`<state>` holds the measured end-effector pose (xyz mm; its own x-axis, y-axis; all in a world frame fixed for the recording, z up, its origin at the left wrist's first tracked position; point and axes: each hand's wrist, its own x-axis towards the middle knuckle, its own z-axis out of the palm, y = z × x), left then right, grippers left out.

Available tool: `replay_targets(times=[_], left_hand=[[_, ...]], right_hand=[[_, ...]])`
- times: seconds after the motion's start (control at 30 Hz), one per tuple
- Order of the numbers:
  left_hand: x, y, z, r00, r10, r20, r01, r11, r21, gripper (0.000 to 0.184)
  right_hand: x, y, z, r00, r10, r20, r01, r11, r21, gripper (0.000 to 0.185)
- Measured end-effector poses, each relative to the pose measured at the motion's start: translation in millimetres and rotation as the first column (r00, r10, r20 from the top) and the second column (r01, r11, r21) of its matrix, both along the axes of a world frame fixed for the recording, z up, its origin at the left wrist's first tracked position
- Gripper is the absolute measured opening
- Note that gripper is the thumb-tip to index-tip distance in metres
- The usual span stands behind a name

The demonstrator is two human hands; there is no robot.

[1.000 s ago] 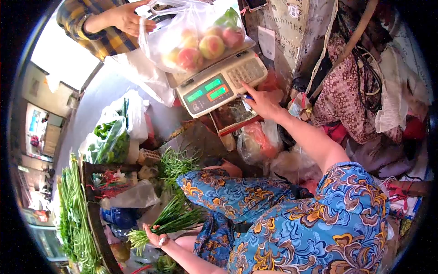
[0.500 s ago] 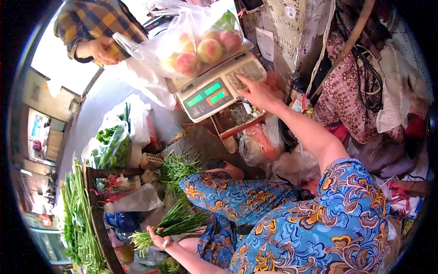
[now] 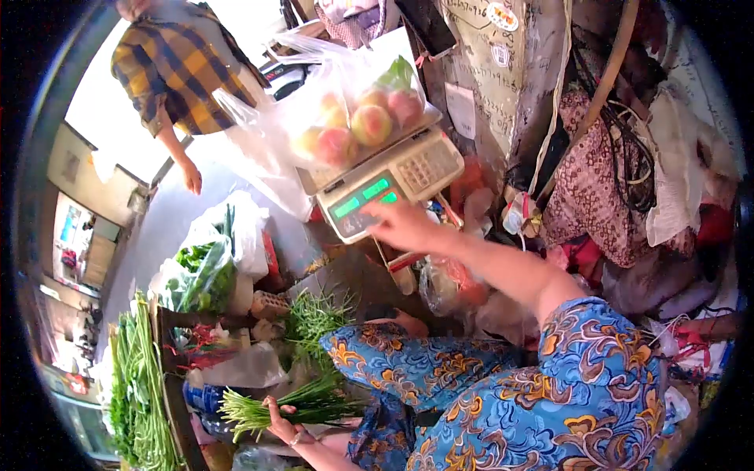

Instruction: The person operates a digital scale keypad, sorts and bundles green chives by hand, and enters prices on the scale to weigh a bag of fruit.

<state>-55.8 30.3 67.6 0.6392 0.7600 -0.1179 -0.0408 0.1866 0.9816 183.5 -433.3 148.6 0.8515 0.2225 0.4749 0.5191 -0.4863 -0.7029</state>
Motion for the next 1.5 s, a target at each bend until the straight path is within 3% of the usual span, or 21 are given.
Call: replay_targets(times=[0.07, 0.13, 0.17, 0.2, 0.27, 0.4, 0.47, 0.53, 0.67, 0.7, 0.73, 0.8, 0.83, 0.9, 0.93, 1.0, 1.03, 1.13, 1.27, 1.37, 1.5], left_hand=[[1, 4, -5, 0.999, -0.032, 0.012, 0.032, 0.999, -0.009, 0.017], [3, -21, 19, 0.996, -0.076, -0.049, 0.071, 0.993, -0.093, 0.017], [-4, 4, -7, 0.981, -0.192, 0.010, 0.192, 0.979, -0.068, 0.017], [-4, -2, 0, 0.979, -0.142, -0.146, 0.144, 0.990, 0.004, 0.019], [0, -17, 12, 0.977, -0.182, -0.112, 0.186, 0.982, 0.024, 0.022], [2, -27, 18, 0.977, -0.205, -0.057, 0.209, 0.976, 0.062, 0.021], [-1, -20, 22, 0.962, -0.273, -0.024, 0.273, 0.962, 0.014, 0.019], [0, -19, 23, 0.939, -0.313, 0.144, 0.334, 0.929, -0.161, 0.023], [7, -14, 15, 0.887, -0.426, 0.178, 0.448, 0.887, -0.112, 0.026], [10, -20, 17, 0.882, -0.432, 0.187, 0.461, 0.873, -0.156, 0.026], [12, -28, 21, 0.904, -0.398, 0.155, 0.421, 0.891, -0.167, 0.028], [20, -25, 17, 0.794, -0.568, 0.217, 0.588, 0.808, -0.038, 0.029], [22, -24, 15, 0.797, -0.562, 0.219, 0.583, 0.811, -0.041, 0.029], [23, -27, 14, 0.728, -0.610, 0.313, 0.660, 0.747, -0.080, 0.030], [24, -30, 15, 0.732, -0.604, 0.316, 0.657, 0.749, -0.089, 0.030], [27, -36, 19, 0.728, -0.639, 0.249, 0.675, 0.731, -0.101, 0.033], [30, -37, 18, 0.696, -0.664, 0.272, 0.708, 0.698, -0.107, 0.035], [32, -40, 17, 0.693, -0.656, 0.299, 0.708, 0.697, -0.112, 0.036], [34, -39, 16, 0.676, -0.670, 0.306, 0.724, 0.682, -0.104, 0.036], [34, -43, 18, 0.684, -0.670, 0.288, 0.720, 0.684, -0.118, 0.036], [32, -42, 19, 0.676, -0.675, 0.296, 0.725, 0.681, -0.101, 0.035]], right_hand=[[-9, 39, 17, 0.914, 0.284, -0.289, -0.251, 0.957, 0.146, 0.046], [-4, 91, 1, 0.835, 0.463, -0.297, -0.405, 0.883, 0.237, 0.062], [-6, 115, 0, 0.806, 0.522, -0.279, -0.464, 0.850, 0.250, 0.071], [-9, 139, 2, 0.771, 0.580, -0.261, -0.521, 0.812, 0.263, 0.080], [-14, 187, 5, 0.683, 0.644, -0.345, -0.608, 0.763, 0.221, 0.094], [-30, 264, 7, 0.406, 0.784, -0.471, -0.639, 0.611, 0.467, 0.111], [-35, 309, -13, 0.178, 0.818, -0.547, -0.601, 0.530, 0.598, 0.121], [-42, 323, -25, 0.033, 0.832, -0.555, -0.589, 0.464, 0.661, 0.123], [-50, 341, -57, -0.177, 0.845, -0.504, -0.437, 0.392, 0.810, 0.118], [-50, 343, -55, -0.353, 0.839, -0.414, -0.380, 0.276, 0.883, 0.119], [-48, 346, -52, -0.349, 0.852, -0.391, -0.396, 0.244, 0.885, 0.104], [-48, 352, -55, -0.260, 0.854, -0.451, -0.387, 0.336, 0.859, 0.090], [-45, 345, -49, -0.265, 0.850, -0.454, -0.389, 0.337, 0.857, 0.090], [-40, 327, -43, -0.321, 0.876, -0.359, -0.292, 0.270, 0.918, 0.065], [-39, 332, -48, -0.326, 0.872, -0.366, -0.290, 0.277, 0.916, 0.065], [-37, 342, -53, -0.497, 0.836, -0.233, -0.144, 0.186, 0.972, 0.047], [-44, 342, -52, -0.358, 0.896, -0.261, -0.105, 0.239, 0.965, 0.037], [-41, 328, -43, -0.490, 0.845, -0.213, -0.149, 0.159, 0.976, 0.030], [-45, 310, -27, -0.501, 0.830, -0.245, -0.191, 0.170, 0.967, 0.027], [-51, 307, -21, -0.411, 0.893, -0.186, -0.138, 0.140, 0.980, 0.022], [-53, 317, -31, -0.334, 0.903, -0.269, -0.257, 0.187, 0.948, 0.021]])
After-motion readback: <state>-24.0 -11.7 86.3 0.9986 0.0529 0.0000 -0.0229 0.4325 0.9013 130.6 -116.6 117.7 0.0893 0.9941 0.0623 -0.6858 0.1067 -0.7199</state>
